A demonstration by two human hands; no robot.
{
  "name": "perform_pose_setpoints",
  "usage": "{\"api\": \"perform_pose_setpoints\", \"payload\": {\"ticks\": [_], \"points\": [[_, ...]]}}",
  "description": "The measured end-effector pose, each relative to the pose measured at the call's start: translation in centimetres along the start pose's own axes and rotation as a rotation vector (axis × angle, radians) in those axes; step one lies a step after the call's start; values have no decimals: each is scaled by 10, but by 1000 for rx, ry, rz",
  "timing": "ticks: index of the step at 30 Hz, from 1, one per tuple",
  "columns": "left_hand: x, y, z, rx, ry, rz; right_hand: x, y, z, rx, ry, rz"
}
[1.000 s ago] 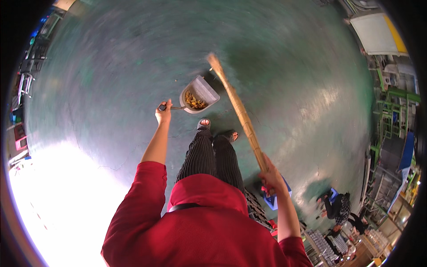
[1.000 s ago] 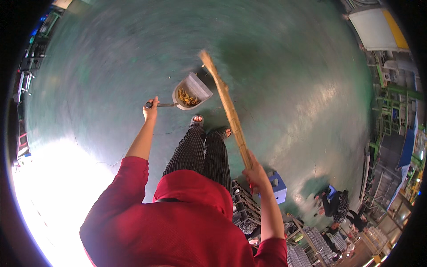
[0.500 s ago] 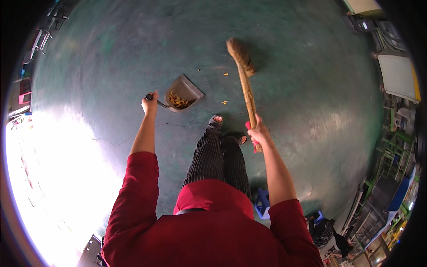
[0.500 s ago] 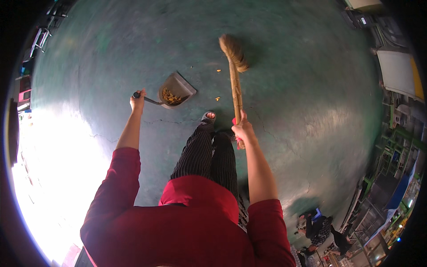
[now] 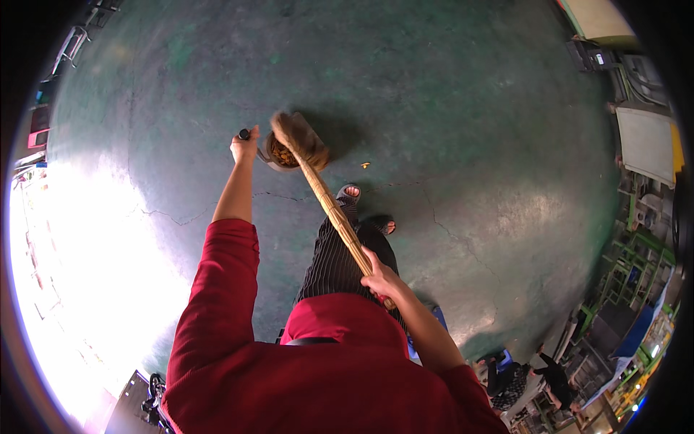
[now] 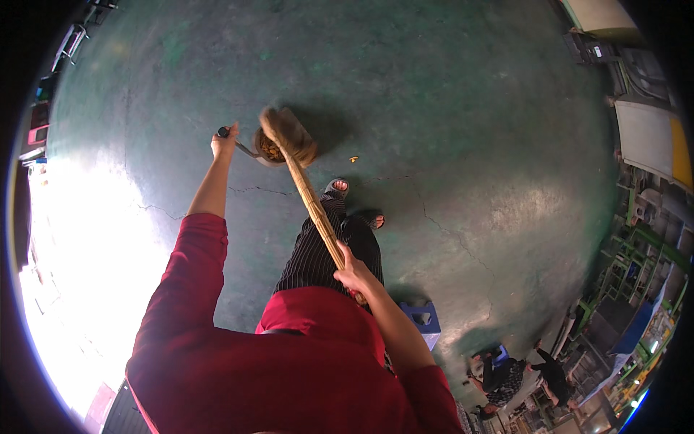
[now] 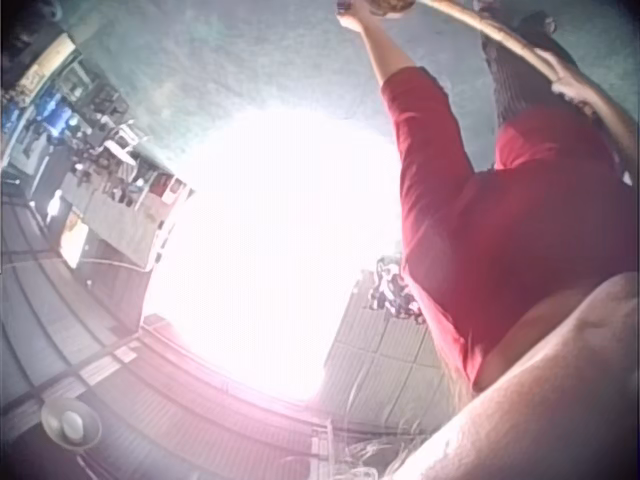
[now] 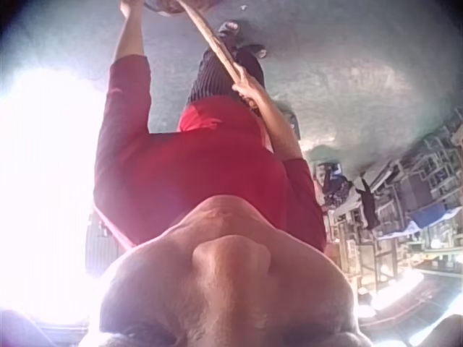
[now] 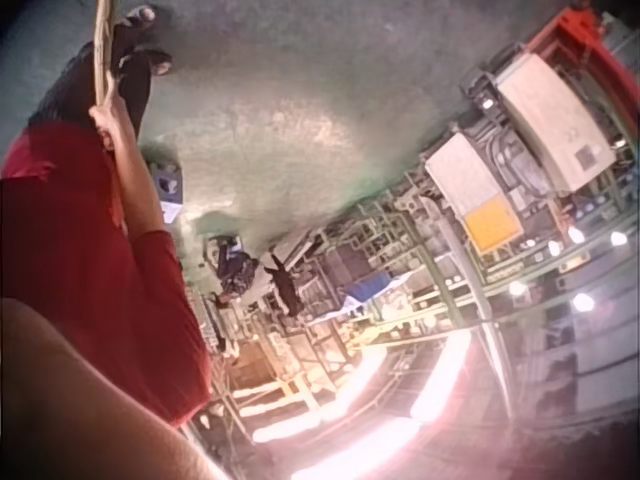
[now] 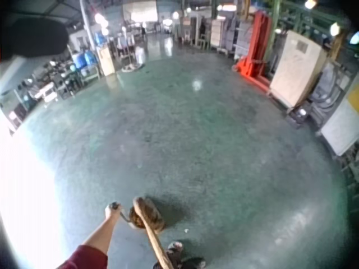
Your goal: The person sweeps debris and leaves on a green floor using a broom and a dustpan. They gather the debris into a pile and sweep it into the dustpan while moving around a garage area containing motorcycles and other equipment.
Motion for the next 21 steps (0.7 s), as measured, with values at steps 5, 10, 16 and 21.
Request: {"api": "perform_pose_setpoints", "payload": {"ticks": [5, 10, 16, 21], "points": [[-26, -6, -19, 13, -70, -22, -60, 48, 1, -169, 188, -271], [-67, -33, -32, -67, -83, 4, -111, 81, -21, -258, 300, -100], [-122, -43, -44, -127, -58, 12, -101, 132, -69, -144, 464, -54], [-159, -62, -42, -76, -65, -8, -95, 131, -90, 75, 421, 130]]}}
Point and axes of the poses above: each hand's wrist, its own x-axis towards the middle knuckle, its own z-axis out of the palm, y = z × x, the point moved 1 cm from there along x, towards the middle knuckle, and after that the axes turned 4 degrees about -y, right-handed, at the moved point
